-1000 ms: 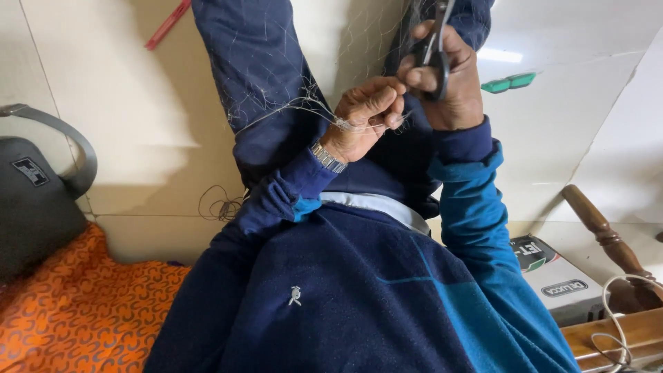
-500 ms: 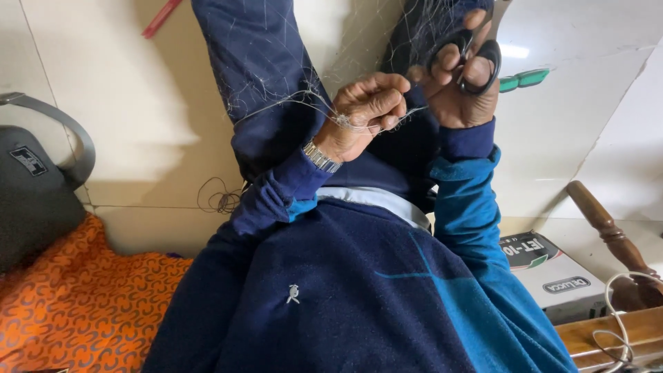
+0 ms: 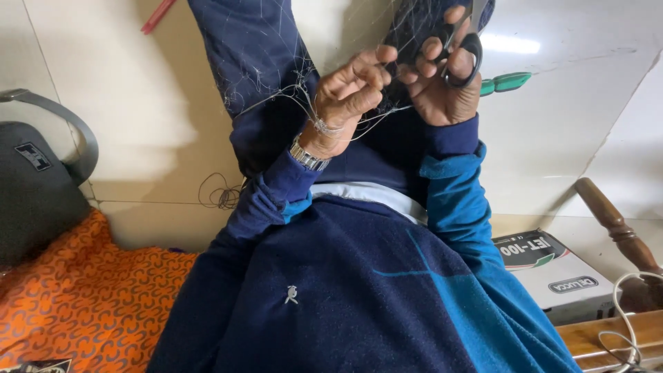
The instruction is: The person is repairing a fishing net by using scissors to cut and trim threads while sitting on the floor.
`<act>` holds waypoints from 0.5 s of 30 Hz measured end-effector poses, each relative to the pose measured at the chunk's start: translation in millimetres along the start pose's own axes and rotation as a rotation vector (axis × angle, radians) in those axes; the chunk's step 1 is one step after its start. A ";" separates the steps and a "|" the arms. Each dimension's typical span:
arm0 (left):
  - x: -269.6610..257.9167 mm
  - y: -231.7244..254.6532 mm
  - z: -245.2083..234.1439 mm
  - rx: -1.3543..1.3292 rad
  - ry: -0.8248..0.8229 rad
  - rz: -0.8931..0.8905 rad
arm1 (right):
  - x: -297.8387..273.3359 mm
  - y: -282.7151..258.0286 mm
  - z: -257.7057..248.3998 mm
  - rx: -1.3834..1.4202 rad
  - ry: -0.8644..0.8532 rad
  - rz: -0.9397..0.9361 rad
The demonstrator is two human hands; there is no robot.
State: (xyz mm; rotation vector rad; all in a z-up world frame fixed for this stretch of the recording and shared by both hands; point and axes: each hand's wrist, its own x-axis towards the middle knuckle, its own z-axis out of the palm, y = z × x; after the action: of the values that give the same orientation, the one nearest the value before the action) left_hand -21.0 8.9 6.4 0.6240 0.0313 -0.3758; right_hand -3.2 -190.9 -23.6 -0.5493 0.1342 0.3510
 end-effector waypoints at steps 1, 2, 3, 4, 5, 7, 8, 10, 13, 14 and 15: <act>0.4 1.1 0.7 0.002 0.003 -0.001 | -0.4 1.8 -2.0 0.004 0.000 0.002; 1.0 2.0 1.4 0.003 0.006 0.026 | -0.8 3.2 -4.0 0.024 0.011 0.033; 1.5 3.1 2.3 0.004 0.010 0.053 | -1.2 4.6 -5.8 0.044 0.023 0.064; 2.7 2.5 3.3 0.005 0.008 0.055 | -2.4 5.1 0.6 0.043 0.021 0.063; 4.0 1.9 4.5 -0.022 0.010 0.084 | -3.5 5.5 7.1 0.014 0.050 0.048; 6.6 0.5 7.4 -0.046 0.014 0.112 | -4.1 6.3 14.7 -0.012 0.079 0.033; 8.8 0.0 8.7 0.004 0.069 0.128 | -2.5 6.4 16.0 -0.076 0.076 0.033; 12.2 0.0 11.5 0.055 0.124 0.145 | -0.1 7.5 21.3 -0.139 0.073 0.033; 16.2 -0.2 14.4 0.101 0.191 0.135 | 3.6 7.2 29.9 -0.216 0.083 -0.038; 16.7 -0.4 14.6 0.113 0.222 0.112 | 5.3 5.7 31.5 -0.258 0.059 -0.039; 17.2 -0.6 14.6 0.125 0.252 0.088 | 6.9 4.5 33.0 -0.301 0.036 -0.040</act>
State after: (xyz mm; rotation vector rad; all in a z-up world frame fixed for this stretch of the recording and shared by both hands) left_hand -6.4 -5.7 15.6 0.7915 0.2214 -0.2128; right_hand 2.6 -167.8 0.7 -0.8547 0.1049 0.3239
